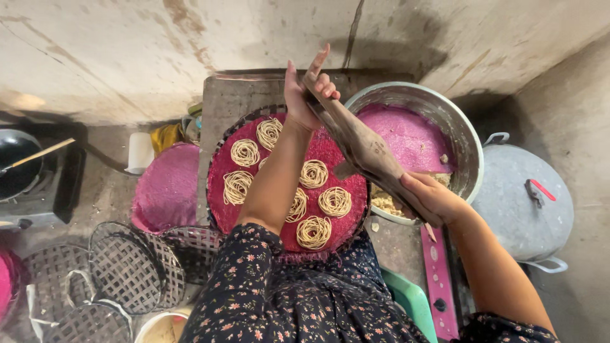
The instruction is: The person sits at a work table and uses a wooden press to extrude dough into noodle strands, coiling each extrusion into a nest on a round fabric-lined tray. They reload dough from a basin into the press between nests and arrange the finished nests on the tray.
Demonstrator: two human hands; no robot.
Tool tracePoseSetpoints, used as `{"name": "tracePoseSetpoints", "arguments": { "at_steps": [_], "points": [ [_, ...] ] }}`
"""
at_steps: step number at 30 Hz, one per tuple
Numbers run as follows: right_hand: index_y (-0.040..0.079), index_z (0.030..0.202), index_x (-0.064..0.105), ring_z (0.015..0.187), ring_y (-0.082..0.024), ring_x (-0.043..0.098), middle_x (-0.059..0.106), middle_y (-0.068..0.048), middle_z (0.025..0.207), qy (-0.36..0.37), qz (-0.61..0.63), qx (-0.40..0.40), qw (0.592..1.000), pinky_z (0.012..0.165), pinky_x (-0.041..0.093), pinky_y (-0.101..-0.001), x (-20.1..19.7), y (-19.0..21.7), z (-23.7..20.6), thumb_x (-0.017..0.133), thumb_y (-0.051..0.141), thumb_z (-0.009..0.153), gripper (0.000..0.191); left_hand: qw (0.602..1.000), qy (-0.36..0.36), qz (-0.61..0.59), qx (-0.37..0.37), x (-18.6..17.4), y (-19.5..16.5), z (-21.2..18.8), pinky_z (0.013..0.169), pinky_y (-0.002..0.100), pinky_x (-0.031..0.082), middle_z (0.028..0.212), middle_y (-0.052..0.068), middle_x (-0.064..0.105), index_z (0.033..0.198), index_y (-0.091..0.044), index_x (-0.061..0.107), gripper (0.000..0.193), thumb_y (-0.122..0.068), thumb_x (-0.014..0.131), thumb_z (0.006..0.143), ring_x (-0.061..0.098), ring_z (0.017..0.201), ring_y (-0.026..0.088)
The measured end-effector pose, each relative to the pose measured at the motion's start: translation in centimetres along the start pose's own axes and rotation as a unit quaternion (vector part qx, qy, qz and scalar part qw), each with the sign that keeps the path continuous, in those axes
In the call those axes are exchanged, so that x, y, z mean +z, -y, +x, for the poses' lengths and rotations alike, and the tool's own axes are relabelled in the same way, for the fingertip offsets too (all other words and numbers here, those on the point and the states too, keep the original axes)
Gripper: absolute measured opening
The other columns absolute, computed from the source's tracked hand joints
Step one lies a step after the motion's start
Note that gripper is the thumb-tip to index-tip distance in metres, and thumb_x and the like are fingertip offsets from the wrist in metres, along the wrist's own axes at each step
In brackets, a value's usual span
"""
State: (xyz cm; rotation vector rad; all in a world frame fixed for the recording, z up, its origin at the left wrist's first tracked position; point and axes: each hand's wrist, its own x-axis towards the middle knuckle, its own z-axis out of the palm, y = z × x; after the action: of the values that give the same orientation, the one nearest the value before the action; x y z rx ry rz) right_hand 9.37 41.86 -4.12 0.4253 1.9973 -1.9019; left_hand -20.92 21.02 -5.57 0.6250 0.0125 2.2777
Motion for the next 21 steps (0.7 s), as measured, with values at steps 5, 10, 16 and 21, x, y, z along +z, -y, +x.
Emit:
{"name": "tracePoseSetpoints", "arguments": {
  "at_steps": [5, 10, 16, 21],
  "points": [
    [-0.001, 0.105, 0.071, 0.058, -0.015, 0.061, 0.067, -0.007, 0.073, -0.088, -0.094, 0.068, 0.989, 0.054, 0.051, -0.0314, -1.4, -0.7, 3.7, 0.053, 0.043, 0.102, 0.049, 0.982, -0.187, 0.015, 0.028, -4.6, 0.8, -0.2, 0.072, 0.042, 0.052, 0.062, 0.001, 0.050, 0.149, -0.016, 0.047, 0.081, -0.074, 0.030, 0.096, 0.054, 0.059, 0.019],
    [-0.002, 0.103, 0.075, 0.056, -0.016, 0.062, 0.068, -0.008, 0.067, -0.098, -0.155, 0.051, 0.982, 0.053, 0.052, -0.0320, -1.5, -0.1, 2.3, 0.059, 0.041, 0.099, 0.047, 0.980, -0.192, 0.040, 0.034, -5.7, 1.8, -1.2, 0.067, 0.040, 0.049, 0.056, -0.001, 0.044, 0.147, -0.014, 0.052, 0.080, -0.075, 0.032, 0.099, 0.049, 0.053, 0.017],
    [0.003, 0.111, 0.079, 0.060, -0.011, 0.059, 0.067, -0.004, 0.069, -0.179, -0.211, 0.027, 0.961, 0.055, 0.052, -0.0305, -0.8, 3.7, 0.0, 0.066, 0.039, 0.096, 0.041, 0.978, -0.196, 0.033, 0.066, -1.8, 0.8, 0.6, 0.061, 0.037, 0.042, 0.054, -0.001, 0.036, 0.145, -0.011, 0.052, 0.078, -0.072, 0.032, 0.100, 0.040, 0.050, 0.018],
    [0.000, 0.105, 0.080, 0.056, -0.015, 0.060, 0.067, -0.007, 0.065, -0.143, -0.226, 0.033, 0.963, 0.053, 0.050, -0.0332, 0.7, 4.7, -1.8, 0.064, 0.041, 0.098, 0.044, 0.975, -0.210, 0.047, 0.062, 1.9, -0.2, -0.2, 0.058, 0.036, 0.041, 0.053, -0.002, 0.033, 0.136, -0.012, 0.057, 0.077, -0.073, 0.030, 0.099, 0.037, 0.047, 0.017]
  ]
}}
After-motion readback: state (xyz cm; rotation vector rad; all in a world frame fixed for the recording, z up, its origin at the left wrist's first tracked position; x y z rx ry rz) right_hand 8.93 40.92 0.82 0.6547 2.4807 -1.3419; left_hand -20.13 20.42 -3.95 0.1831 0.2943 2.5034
